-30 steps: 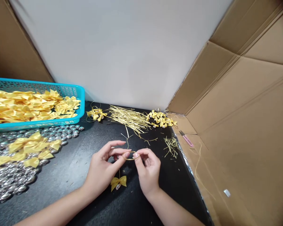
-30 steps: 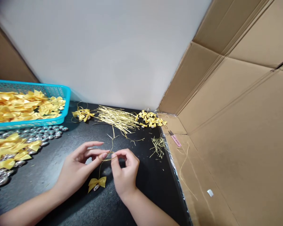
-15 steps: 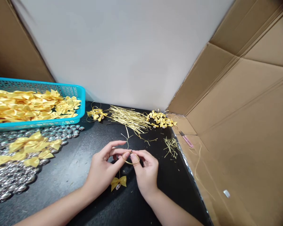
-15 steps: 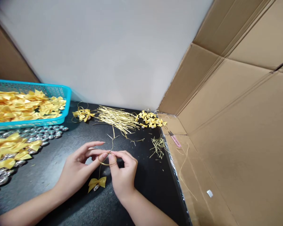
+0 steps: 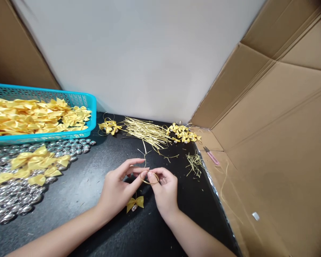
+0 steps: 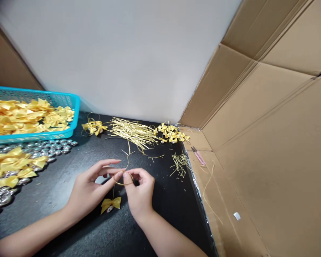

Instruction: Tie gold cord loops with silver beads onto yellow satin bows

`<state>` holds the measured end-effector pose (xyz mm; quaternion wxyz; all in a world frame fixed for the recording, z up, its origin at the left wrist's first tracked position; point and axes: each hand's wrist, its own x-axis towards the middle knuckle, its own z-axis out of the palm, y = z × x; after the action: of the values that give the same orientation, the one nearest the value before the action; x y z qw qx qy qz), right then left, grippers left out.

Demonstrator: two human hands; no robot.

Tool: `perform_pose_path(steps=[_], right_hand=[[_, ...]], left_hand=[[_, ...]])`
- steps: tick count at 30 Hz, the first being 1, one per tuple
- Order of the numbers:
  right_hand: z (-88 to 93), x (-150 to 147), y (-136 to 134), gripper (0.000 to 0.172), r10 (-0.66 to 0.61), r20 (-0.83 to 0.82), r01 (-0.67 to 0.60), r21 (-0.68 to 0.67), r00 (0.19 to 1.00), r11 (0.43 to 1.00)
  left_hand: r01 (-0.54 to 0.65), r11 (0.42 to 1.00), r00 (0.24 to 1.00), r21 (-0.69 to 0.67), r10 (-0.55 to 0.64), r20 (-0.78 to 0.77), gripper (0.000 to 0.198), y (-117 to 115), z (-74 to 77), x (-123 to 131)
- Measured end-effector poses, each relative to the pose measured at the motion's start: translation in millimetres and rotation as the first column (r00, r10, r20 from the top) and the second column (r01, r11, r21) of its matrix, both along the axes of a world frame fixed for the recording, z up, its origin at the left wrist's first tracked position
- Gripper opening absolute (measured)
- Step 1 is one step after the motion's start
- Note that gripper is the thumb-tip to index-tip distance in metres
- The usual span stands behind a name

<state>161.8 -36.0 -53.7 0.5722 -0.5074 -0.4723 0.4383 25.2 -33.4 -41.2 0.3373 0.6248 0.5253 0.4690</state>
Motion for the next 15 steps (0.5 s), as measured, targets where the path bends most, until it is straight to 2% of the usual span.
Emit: perform_pose_path(steps=[4,7,8,10,12,15], right_hand=[[-0.5,1.4,6.1,0.017,0.013,-0.101,-0.023,-0.098,0.995,0.995],[-1.3,4.3,11.3,0.019,0.024,-0.115,-0.043,-0.171,0.993,0.984],[-1.6,5.7,12.8,0.019,0.035,-0.103,-0.055,-0.189,0.994,0.98],[-1.6,8.7,15.2,0.017,0.074,-0.072,-0.088,-0.213,0.995,0.973],[-0.7,11.6,16.1,0.014,0.12,-0.054,-0.129,-0.232,0.991,0.964],[2.5,14.7,12.8,0.007,0.213,0.028,-0.201,-0.231,0.977,0.952]], left_hand=[[0.044,0.998,0.997,-0.035,-0.047,-0.064,0.028,8.9,9.4,-3.2],[0.171,0.98,0.949,-0.1,-0.191,-0.251,0.035,22.7,25.0,-17.8],[0.198,0.971,0.921,-0.133,-0.231,-0.313,0.034,26.5,29.7,-24.0],[0.238,0.941,0.858,-0.24,-0.319,-0.403,0.015,30.0,34.8,-35.3],[0.245,0.923,0.818,-0.296,-0.361,-0.449,0.011,26.8,32.5,-41.6],[0.248,0.926,0.805,-0.286,-0.361,-0.47,0.006,13.9,20.3,-41.4]])
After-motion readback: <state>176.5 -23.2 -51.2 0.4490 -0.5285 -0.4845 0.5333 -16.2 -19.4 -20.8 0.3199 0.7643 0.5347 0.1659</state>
